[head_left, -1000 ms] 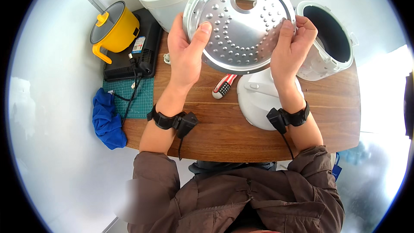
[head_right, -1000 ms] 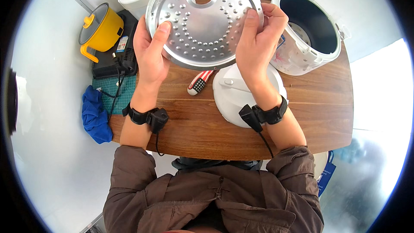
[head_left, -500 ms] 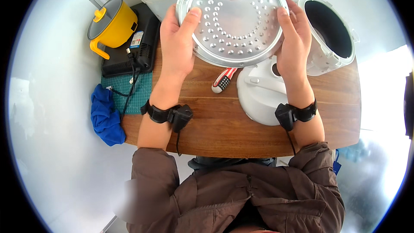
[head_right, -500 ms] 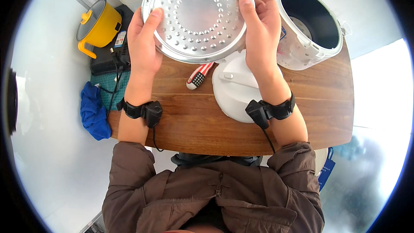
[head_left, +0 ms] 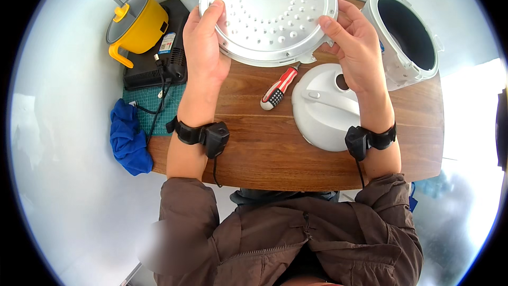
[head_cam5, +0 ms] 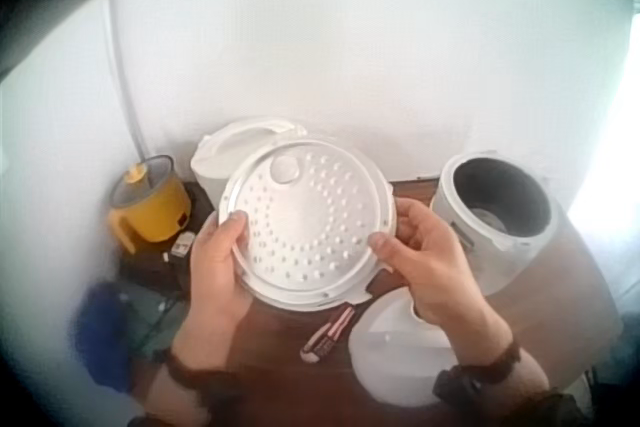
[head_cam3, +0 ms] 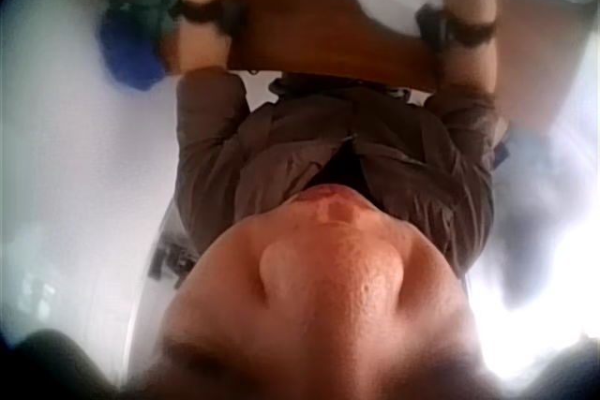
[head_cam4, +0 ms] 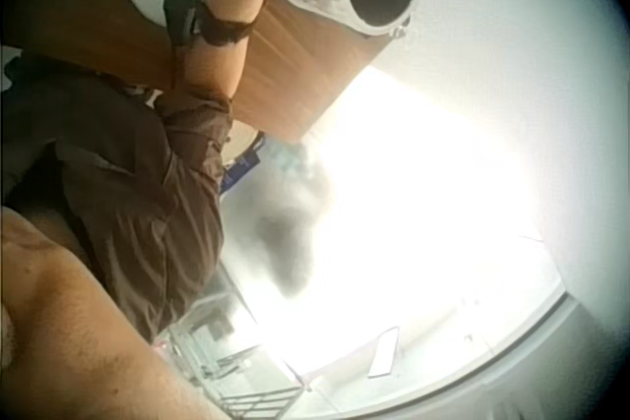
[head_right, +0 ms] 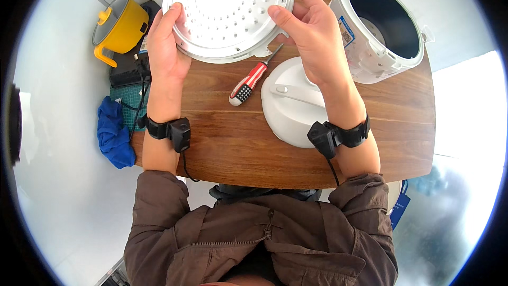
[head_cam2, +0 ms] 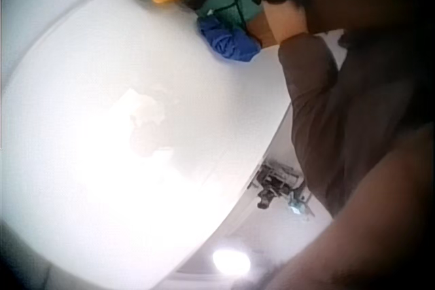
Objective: The person assembles a white plastic appliance component using a screwdriver. They tighten screws on a circular base, attach a perforated metal plate, and fit a white plastic cover over the assembly. The person handles small screws and aligns parts by hand.
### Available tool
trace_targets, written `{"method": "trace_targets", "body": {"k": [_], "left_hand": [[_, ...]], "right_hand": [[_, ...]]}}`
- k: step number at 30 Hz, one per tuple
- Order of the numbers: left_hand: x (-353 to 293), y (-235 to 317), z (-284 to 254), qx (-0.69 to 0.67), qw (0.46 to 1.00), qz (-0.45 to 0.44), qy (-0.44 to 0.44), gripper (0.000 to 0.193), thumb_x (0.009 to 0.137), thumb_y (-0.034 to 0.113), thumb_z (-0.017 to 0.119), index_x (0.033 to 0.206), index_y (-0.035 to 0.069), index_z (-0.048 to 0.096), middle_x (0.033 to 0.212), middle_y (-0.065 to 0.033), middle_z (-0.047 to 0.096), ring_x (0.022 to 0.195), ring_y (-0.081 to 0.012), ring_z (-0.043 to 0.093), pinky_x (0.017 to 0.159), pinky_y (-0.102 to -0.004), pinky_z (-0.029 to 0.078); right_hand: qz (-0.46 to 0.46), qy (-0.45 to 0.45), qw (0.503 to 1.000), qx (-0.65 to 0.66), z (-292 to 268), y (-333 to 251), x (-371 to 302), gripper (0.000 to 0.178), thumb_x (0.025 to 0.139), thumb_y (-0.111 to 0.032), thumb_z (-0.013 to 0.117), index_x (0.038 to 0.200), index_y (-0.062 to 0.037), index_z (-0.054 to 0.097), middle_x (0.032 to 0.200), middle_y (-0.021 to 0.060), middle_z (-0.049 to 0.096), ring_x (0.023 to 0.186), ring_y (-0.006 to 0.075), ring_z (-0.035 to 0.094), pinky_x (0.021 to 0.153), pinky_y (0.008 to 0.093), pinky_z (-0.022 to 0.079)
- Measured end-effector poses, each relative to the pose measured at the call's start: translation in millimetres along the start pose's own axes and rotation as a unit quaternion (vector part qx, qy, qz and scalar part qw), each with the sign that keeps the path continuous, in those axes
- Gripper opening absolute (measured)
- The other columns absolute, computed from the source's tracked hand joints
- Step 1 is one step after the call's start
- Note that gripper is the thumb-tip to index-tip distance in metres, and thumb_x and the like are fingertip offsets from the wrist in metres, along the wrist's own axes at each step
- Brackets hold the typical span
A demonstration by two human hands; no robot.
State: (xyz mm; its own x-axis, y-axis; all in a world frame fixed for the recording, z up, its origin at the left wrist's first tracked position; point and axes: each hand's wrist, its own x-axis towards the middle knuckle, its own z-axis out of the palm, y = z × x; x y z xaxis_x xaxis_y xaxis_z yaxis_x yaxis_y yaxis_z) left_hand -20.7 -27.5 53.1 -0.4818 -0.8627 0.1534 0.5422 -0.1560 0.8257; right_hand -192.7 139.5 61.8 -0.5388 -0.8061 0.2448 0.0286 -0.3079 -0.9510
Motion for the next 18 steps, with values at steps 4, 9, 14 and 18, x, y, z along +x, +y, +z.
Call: {"method": "trace_targets", "body": {"k": [4,9,14,18], "left_hand": [[-3.5,2.4,4.6,0.026,0.999,0.04,-0.015,0.033,0.101,0.015,0.06,0.128,-0.003,0.055,0.12,-0.0101,0.066,0.109,-0.0174,0.064,0.095,-0.0325,0.051],[-2.1,4.2,2.8,0.055,0.995,0.077,-0.034,0.035,0.102,0.018,0.059,0.131,-0.001,0.054,0.125,-0.0092,0.064,0.113,-0.0175,0.062,0.098,-0.0338,0.049],[-2.0,9.2,4.7,0.027,0.994,0.078,-0.073,0.037,0.101,0.023,0.064,0.128,0.0,0.052,0.122,-0.0093,0.064,0.113,-0.0162,0.06,0.097,-0.0334,0.049],[-0.7,8.9,3.6,0.032,0.992,0.083,-0.086,0.037,0.102,0.023,0.062,0.129,0.0,0.052,0.123,-0.0091,0.064,0.112,-0.0161,0.061,0.096,-0.0327,0.05]], "right_hand": [[-0.004,0.005,1.0,-0.005,-0.9,-0.8,-0.3,0.048,0.097,-0.01,0.065,0.137,0.0068,0.047,0.113,0.0132,0.071,0.099,0.015,0.069,0.081,0.0284,0.057],[-0.044,0.019,0.999,0.007,8.1,-12.9,-3.5,0.045,0.095,-0.007,0.067,0.134,0.0069,0.048,0.107,0.014,0.072,0.095,0.0137,0.07,0.079,0.0281,0.057],[-0.088,-0.005,0.996,0.011,5.7,-14.0,-4.2,0.045,0.097,-0.011,0.067,0.134,0.0058,0.048,0.107,0.0144,0.072,0.095,0.0143,0.07,0.082,0.0271,0.057],[-0.055,-0.012,0.998,0.035,-0.3,-13.4,-3.9,0.045,0.098,-0.018,0.067,0.135,0.0022,0.049,0.107,0.0128,0.072,0.094,0.0149,0.07,0.082,0.0257,0.056]]}}
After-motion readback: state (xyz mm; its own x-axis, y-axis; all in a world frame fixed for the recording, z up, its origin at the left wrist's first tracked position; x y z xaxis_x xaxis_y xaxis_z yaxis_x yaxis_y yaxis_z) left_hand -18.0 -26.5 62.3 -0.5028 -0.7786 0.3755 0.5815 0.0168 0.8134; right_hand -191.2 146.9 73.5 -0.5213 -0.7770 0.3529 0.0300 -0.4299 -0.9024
